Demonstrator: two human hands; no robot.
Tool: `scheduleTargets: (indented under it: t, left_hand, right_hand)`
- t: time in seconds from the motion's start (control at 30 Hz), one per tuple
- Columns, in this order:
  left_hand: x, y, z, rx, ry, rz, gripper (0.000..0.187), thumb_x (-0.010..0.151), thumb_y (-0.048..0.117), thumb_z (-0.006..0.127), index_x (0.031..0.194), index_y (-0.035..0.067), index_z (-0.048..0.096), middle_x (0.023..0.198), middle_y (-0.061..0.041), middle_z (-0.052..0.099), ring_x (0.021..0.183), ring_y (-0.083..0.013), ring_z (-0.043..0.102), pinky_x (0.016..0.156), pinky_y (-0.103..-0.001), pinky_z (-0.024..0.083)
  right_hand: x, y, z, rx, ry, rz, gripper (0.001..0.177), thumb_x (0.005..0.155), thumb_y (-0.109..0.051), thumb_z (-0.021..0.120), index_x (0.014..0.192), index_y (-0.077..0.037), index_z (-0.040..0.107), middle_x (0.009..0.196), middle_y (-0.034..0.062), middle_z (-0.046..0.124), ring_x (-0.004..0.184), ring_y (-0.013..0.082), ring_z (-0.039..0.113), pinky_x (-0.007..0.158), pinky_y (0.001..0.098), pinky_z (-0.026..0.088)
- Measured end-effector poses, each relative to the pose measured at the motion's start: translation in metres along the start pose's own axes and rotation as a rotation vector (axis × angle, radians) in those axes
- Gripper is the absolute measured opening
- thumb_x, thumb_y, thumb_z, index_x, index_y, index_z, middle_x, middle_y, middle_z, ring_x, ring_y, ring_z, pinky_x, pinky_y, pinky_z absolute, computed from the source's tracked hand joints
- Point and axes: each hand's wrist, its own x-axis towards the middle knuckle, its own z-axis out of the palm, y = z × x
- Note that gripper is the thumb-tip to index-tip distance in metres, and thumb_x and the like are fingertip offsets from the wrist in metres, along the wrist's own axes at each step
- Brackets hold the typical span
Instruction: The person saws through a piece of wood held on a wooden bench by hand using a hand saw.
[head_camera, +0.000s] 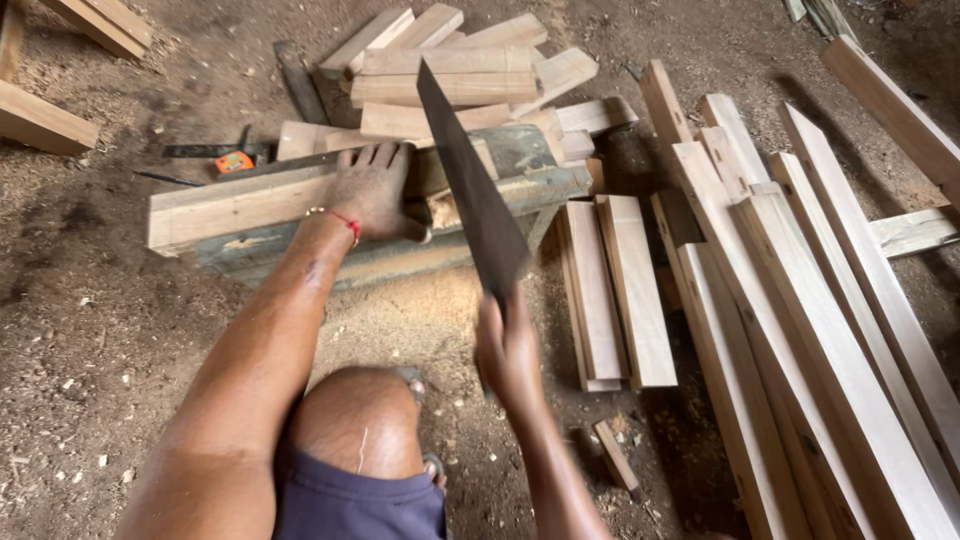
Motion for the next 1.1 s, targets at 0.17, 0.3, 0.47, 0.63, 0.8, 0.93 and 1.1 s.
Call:
scheduleTargets:
  t: [0.17, 0.3, 0.47, 0.63, 0.8, 0.93, 1.1]
  left_hand:
    - [0.005, -0.003, 0.008, -0.027, 0.006, 0.02, 0.146, 0.055, 0.071, 0.091, 0.159, 0.0, 0.016, 0.16, -0.026, 0.029, 0.149, -0.0421, 0.026, 0.122, -0.057, 0.02]
    - [0.005, -0.002, 0.007, -0.015, 0.025, 0.015, 0.145, 0.054, 0.07, 0.091, 0.158, 0.0, 0.018, 0.159, -0.024, 0.032, 0.149, -0.0406, 0.028, 0.121, -0.056, 0.022]
    - [-0.002, -0.001, 0.002, 0.011, 0.077, 0.014, 0.144, 0.054, 0.07, 0.09, 0.158, -0.001, 0.021, 0.159, -0.023, 0.035, 0.149, -0.0376, 0.031, 0.122, -0.051, 0.023]
    - [-0.004, 0.0, -0.001, 0.035, 0.052, 0.018, 0.143, 0.055, 0.071, 0.089, 0.158, -0.001, 0.021, 0.159, -0.023, 0.034, 0.149, -0.0369, 0.031, 0.122, -0.049, 0.024]
    - [0.012, -0.001, 0.007, -0.033, 0.017, 0.031, 0.147, 0.053, 0.072, 0.092, 0.158, 0.001, 0.017, 0.161, -0.025, 0.027, 0.149, -0.0416, 0.025, 0.12, -0.058, 0.018]
    - [0.016, -0.004, 0.012, -0.063, -0.017, -0.004, 0.15, 0.051, 0.071, 0.092, 0.16, 0.002, 0.015, 0.161, -0.022, 0.029, 0.149, -0.0409, 0.028, 0.123, -0.06, 0.019]
    - [0.01, -0.004, 0.01, 0.004, 0.026, 0.005, 0.149, 0.053, 0.074, 0.09, 0.159, -0.002, 0.017, 0.16, -0.025, 0.029, 0.15, -0.0403, 0.026, 0.122, -0.056, 0.02]
  right_hand:
    - [-0.158, 0.06, -0.052, 0.484, 0.154, 0.377, 0.03, 0.095, -0.022, 0.058, 0.12, -0.006, 0.061, 0.06, -0.0007, 0.051, 0.043, 0.0068, 0.04, 0.037, 0.0266, 0.031]
    - [-0.145, 0.057, -0.048, 0.324, 0.174, 0.333, 0.033, 0.099, -0.027, 0.059, 0.114, 0.002, 0.063, 0.064, 0.0033, 0.059, 0.048, 0.0104, 0.05, 0.04, 0.0265, 0.044]
    - [0.02, -0.009, 0.003, 0.013, -0.038, 0.063, 0.059, 0.1, -0.038, 0.04, 0.147, -0.003, 0.034, 0.066, 0.0068, 0.059, 0.047, 0.0151, 0.062, 0.042, 0.0355, 0.059]
    - [0.032, -0.009, 0.009, -0.014, -0.053, 0.042, 0.055, 0.103, -0.038, 0.039, 0.143, -0.001, 0.037, 0.068, 0.0062, 0.057, 0.05, 0.0162, 0.057, 0.041, 0.0349, 0.054]
    - [-0.142, 0.072, -0.05, 0.388, 0.131, 0.344, 0.032, 0.095, -0.023, 0.055, 0.119, -0.002, 0.06, 0.055, 0.0014, 0.05, 0.038, 0.0097, 0.043, 0.033, 0.0273, 0.035]
    - [-0.154, 0.064, -0.052, 0.324, 0.223, 0.312, 0.038, 0.092, -0.022, 0.056, 0.126, -0.006, 0.057, 0.054, 0.002, 0.055, 0.04, 0.0084, 0.047, 0.035, 0.0255, 0.039]
    - [0.003, -0.012, -0.007, -0.047, -0.03, 0.12, 0.055, 0.1, -0.035, 0.039, 0.143, -0.002, 0.035, 0.064, 0.006, 0.058, 0.046, 0.0184, 0.059, 0.036, 0.0364, 0.056]
